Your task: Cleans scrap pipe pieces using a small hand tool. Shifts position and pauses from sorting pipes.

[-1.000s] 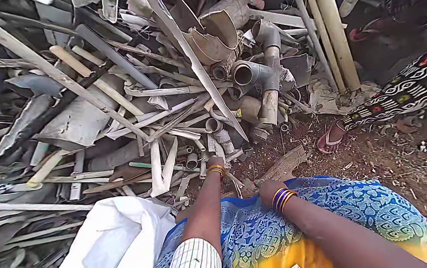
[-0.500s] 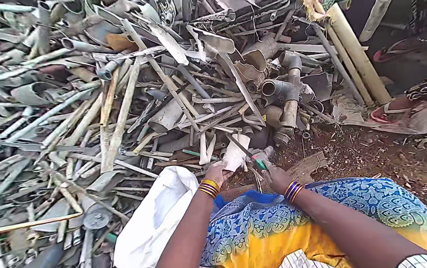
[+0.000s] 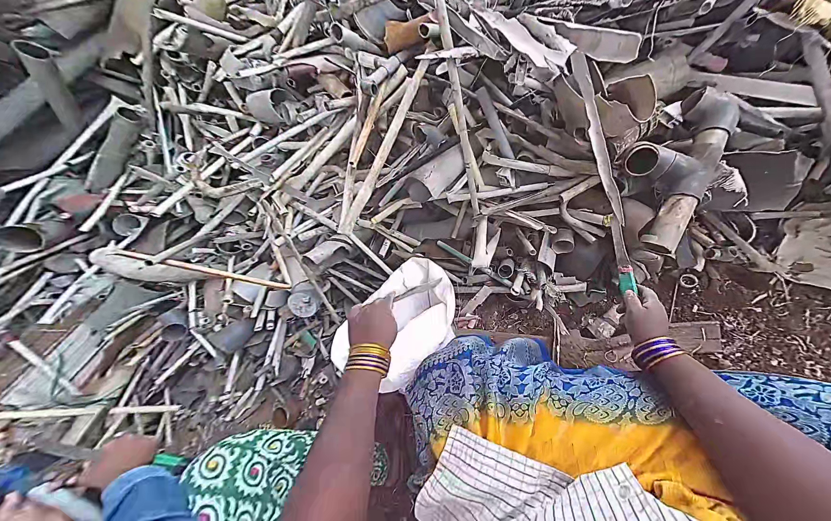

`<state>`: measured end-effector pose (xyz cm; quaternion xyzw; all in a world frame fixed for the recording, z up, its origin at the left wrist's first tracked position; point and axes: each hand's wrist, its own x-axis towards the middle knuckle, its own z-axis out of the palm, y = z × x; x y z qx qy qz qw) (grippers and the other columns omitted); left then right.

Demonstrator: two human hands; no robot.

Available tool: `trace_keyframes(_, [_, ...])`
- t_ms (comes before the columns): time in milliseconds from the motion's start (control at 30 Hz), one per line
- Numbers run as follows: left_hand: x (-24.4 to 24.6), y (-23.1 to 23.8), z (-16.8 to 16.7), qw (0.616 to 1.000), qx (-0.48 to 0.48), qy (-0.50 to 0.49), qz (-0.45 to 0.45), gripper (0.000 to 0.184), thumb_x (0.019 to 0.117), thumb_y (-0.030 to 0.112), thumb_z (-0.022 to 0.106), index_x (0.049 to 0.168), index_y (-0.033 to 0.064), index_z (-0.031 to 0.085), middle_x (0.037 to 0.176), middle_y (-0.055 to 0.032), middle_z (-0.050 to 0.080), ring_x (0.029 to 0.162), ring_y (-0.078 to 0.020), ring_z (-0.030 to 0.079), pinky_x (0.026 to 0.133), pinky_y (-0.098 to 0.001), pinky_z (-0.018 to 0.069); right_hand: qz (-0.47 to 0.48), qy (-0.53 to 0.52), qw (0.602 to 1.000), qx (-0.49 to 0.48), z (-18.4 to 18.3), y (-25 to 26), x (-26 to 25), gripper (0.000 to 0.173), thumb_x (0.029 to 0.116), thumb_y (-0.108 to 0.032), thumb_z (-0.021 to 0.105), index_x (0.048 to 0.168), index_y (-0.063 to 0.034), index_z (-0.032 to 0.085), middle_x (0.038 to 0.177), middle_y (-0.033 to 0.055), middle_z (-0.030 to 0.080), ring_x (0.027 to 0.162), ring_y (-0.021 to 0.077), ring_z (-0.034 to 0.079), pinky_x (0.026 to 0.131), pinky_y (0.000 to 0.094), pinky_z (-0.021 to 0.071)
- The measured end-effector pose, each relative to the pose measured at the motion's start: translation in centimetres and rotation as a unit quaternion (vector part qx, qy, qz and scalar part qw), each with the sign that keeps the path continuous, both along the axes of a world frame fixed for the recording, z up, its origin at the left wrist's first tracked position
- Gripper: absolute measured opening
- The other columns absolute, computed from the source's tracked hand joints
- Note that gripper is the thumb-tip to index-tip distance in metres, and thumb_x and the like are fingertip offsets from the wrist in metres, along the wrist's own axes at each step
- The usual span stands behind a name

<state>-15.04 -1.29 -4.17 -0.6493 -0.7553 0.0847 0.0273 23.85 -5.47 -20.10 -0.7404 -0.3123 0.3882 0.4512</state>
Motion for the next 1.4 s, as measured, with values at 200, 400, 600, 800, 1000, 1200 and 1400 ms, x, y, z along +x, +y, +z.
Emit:
trace_keyframes(200, [0.0, 2.7, 2.1, 0.997, 0.043, -0.063, 0.02, 0.044, 0.1099, 0.023, 0.048, 0.149, 0.0019, 0.052, 0.144, -0.0289, 0.056, 0.136, -0.0474, 0.052, 0.116, -0.064, 0.0324, 0.022, 0.021, 0.999, -0.013, 0.6, 0.4, -0.5, 0.041, 0.1131, -0.023, 0.036, 0.148, -0.002, 0.046, 0.102, 0.0211, 0.065, 0.079, 0.0282, 0.063, 0.077, 0.0465, 0.0514])
trace_keyframes(400, [13.9, 6.4, -3.1, 0.959, -0.17, -0.121, -0.194, 0.045, 0.1098, 0.031, 0.05, 0.145, 0.0037, 0.056, 0.135, -0.025, 0.064, 0.128, -0.0432, 0.059, 0.111, -0.0629, 0.04, -0.076, 0.124, 0.989, -0.038, -0.5, 1.6, 0.9, 0.041, 0.1131, -0.026, 0.037, 0.144, -0.0026, 0.049, 0.098, 0.0182, 0.065, 0.072, 0.0255, 0.061, 0.067, 0.0437, 0.0516])
trace_keyframes(600, [27.5, 10.9, -15.6, 0.872, -0.375, -0.153, -0.275, 0.045, 0.1094, 0.031, 0.052, 0.143, 0.0008, 0.057, 0.135, -0.0275, 0.062, 0.127, -0.0429, 0.059, 0.109, -0.0611, 0.041, -0.178, 0.202, 0.962, -0.043, -0.6, 3.3, 2.7, 0.04, 0.1134, -0.028, 0.035, 0.143, -0.0032, 0.048, 0.086, 0.0108, 0.061, 0.059, 0.0162, 0.053, 0.058, 0.0339, 0.0476])
trace_keyframes(800, [32.8, 11.4, -27.6, 0.835, -0.472, -0.083, -0.272, 0.042, 0.1094, 0.025, 0.047, 0.144, 0.003, 0.057, 0.147, -0.0237, 0.055, 0.141, -0.0375, 0.049, 0.118, -0.0563, 0.0348, -0.186, 0.207, 0.959, -0.064, -1.1, 3.9, 4.2, 0.04, 0.1141, -0.028, 0.035, 0.145, -0.0055, 0.046, 0.081, 0.0087, 0.059, 0.057, 0.0145, 0.051, 0.057, 0.0313, 0.0468])
trace_keyframes(1000, [33.4, 8.3, -34.0, 0.851, -0.483, -0.15, -0.142, 0.072, 0.1104, 0.032, 0.045, 0.162, -0.0028, 0.009, 0.154, -0.0275, 0.046, 0.141, -0.0365, 0.05, 0.118, -0.0512, 0.0376, -0.175, 0.195, 0.964, -0.046, -2.5, 3.8, 5.0, 0.038, 0.1132, -0.021, 0.037, 0.145, -0.003, 0.047, 0.076, 0.0058, 0.055, 0.054, 0.0122, 0.048, 0.053, 0.0287, 0.0444])
trace_keyframes(1200, [34.4, 8.1, -37.8, 0.874, -0.37, -0.311, 0.045, 0.067, 0.1032, 0.022, 0.062, 0.158, -0.0003, 0.031, 0.149, -0.0248, 0.052, 0.141, -0.0349, 0.05, 0.117, -0.0499, 0.0385, -0.125, 0.167, 0.975, -0.078, -2.6, 3.3, 5.3, 0.036, 0.1125, -0.016, 0.038, 0.144, -0.0001, 0.047, 0.079, 0.006, 0.057, 0.055, 0.0105, 0.05, 0.056, 0.0262, 0.0458])
trace_keyframes(1400, [34.7, 9.7, -33.5, 0.875, -0.257, -0.402, 0.08, 0.048, 0.0998, 0.011, 0.062, 0.146, 0.0029, 0.051, 0.139, -0.0219, 0.061, 0.132, -0.0335, 0.057, 0.111, -0.0494, 0.0445, -0.078, 0.144, 0.976, -0.14, -2.2, 3.1, 5.1, 0.047, 0.1133, -0.02, 0.036, 0.157, -0.0039, 0.031, 0.094, 0.0123, 0.063, 0.066, 0.0159, 0.056, 0.066, 0.0324, 0.0495])
